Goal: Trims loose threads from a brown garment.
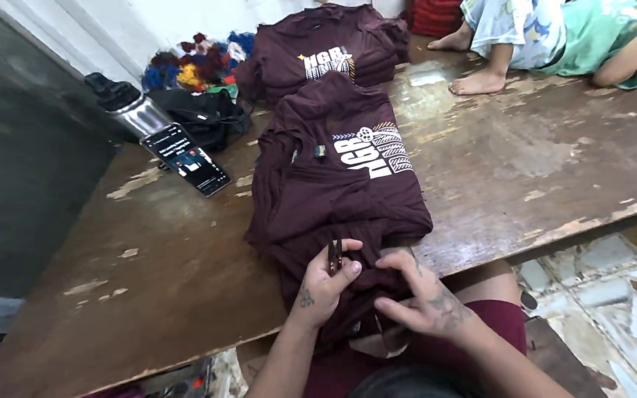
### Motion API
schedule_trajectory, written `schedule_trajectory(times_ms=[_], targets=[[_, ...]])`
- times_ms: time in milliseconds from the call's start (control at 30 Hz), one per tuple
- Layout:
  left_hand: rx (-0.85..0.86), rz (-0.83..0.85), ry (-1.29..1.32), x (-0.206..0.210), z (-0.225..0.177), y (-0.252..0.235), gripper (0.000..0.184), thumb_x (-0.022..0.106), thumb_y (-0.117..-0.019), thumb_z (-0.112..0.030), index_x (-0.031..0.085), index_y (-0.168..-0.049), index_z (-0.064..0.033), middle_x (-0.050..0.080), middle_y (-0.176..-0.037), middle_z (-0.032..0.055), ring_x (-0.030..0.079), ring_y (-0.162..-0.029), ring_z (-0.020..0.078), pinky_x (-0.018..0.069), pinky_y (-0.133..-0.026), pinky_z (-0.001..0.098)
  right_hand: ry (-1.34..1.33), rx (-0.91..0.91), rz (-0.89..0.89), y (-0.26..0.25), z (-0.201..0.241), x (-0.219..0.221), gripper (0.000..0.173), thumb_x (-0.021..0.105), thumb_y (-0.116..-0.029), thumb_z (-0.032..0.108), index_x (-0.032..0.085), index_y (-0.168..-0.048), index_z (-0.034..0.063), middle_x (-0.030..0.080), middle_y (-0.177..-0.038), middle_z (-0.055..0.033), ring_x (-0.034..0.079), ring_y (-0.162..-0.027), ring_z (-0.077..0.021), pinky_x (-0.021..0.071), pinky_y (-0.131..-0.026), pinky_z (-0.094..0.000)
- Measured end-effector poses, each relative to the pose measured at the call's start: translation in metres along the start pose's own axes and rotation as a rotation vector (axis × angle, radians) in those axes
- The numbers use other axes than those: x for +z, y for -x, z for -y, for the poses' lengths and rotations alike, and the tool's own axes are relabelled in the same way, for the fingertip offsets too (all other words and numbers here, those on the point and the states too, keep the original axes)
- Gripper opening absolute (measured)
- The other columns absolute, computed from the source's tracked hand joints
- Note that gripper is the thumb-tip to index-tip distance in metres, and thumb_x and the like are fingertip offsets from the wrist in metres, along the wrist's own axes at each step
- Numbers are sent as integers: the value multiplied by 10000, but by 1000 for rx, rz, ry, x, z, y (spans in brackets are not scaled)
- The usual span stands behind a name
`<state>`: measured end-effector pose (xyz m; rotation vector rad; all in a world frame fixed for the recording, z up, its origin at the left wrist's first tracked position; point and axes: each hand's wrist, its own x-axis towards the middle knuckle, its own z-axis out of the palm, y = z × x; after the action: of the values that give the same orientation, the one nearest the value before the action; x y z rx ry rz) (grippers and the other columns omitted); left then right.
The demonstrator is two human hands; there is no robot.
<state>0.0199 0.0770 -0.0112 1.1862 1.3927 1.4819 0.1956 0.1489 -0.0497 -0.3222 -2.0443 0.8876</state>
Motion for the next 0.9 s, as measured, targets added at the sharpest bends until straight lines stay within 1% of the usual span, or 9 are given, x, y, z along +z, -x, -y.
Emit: schedule_trajectory(times_ms=[100,300,333,433,500,567,733,833,900], targets=[[34,36,-36,0,3,2,300,620,-892,-35,627,-1192,-17,583,-714,-192,532,-608,-77,472,-595,121,375,-49,18,2,4,-11,201,630,-957,186,715,-968,4,731,-831,-137,732,-715,-239,601,-632,-354],[69,159,-211,0,2,6,313,623,-920,-68,632,-1219,27,594,-756,-137,533,-646,-72,471,-618,127,409,-37,159,22,10,-66,242,510,-1019,192,670,-905,50,678,-755,-89,659,-620,-182,534,-541,-315],[41,140,-198,1,1,4,305,621,-917,-59,633,-1212,16,588,-748,-144,527,-633,-74,467,-608,124,415,-35,135,18,12,-61,263,517,-1021,247,666,-934,50,672,-801,-113,661,-652,-206,532,-546,-334],[-41,79,-150,3,-4,-2,301,627,-904,-34,633,-1204,-2,574,-720,-151,517,-603,-65,462,-589,127,398,-83,69,3,9,-31,352,617,-995,353,689,-1183,65,699,-1131,-225,715,-1000,-335,601,-833,-435],[-69,67,-156,6,-7,-2,324,628,-896,-29,622,-1218,-2,572,-731,-145,515,-599,-57,462,-584,131,401,-200,-10,1,-9,-15,182,616,-976,179,741,-1026,57,743,-979,-181,738,-907,-309,606,-804,-409],[-63,65,-173,6,-7,-2,342,620,-894,-21,616,-1235,7,561,-731,-139,502,-594,-57,449,-575,128,411,-159,-39,8,-13,-28,189,572,-1001,132,731,-950,43,723,-820,-112,716,-759,-226,595,-721,-342],[-66,29,-131,4,-4,2,348,613,-897,-14,609,-1245,9,549,-729,-147,492,-596,-64,440,-578,117,458,26,42,23,-8,-73,290,511,-1034,256,671,-980,21,694,-825,-130,679,-695,-204,555,-620,-327],[-76,14,-101,8,-5,-1,345,614,-895,-6,608,-1240,4,553,-729,-141,497,-593,-56,449,-579,122,335,47,97,10,3,-45,520,540,-1023,457,648,-1265,9,710,-1108,-201,721,-925,-273,604,-785,-394],[-61,20,-126,10,-4,-1,336,615,-896,-15,611,-1232,6,549,-717,-149,494,-588,-59,445,-574,123,303,-29,44,4,-6,-21,340,582,-1008,294,701,-1125,-3,731,-988,-182,735,-849,-273,607,-732,-383]])
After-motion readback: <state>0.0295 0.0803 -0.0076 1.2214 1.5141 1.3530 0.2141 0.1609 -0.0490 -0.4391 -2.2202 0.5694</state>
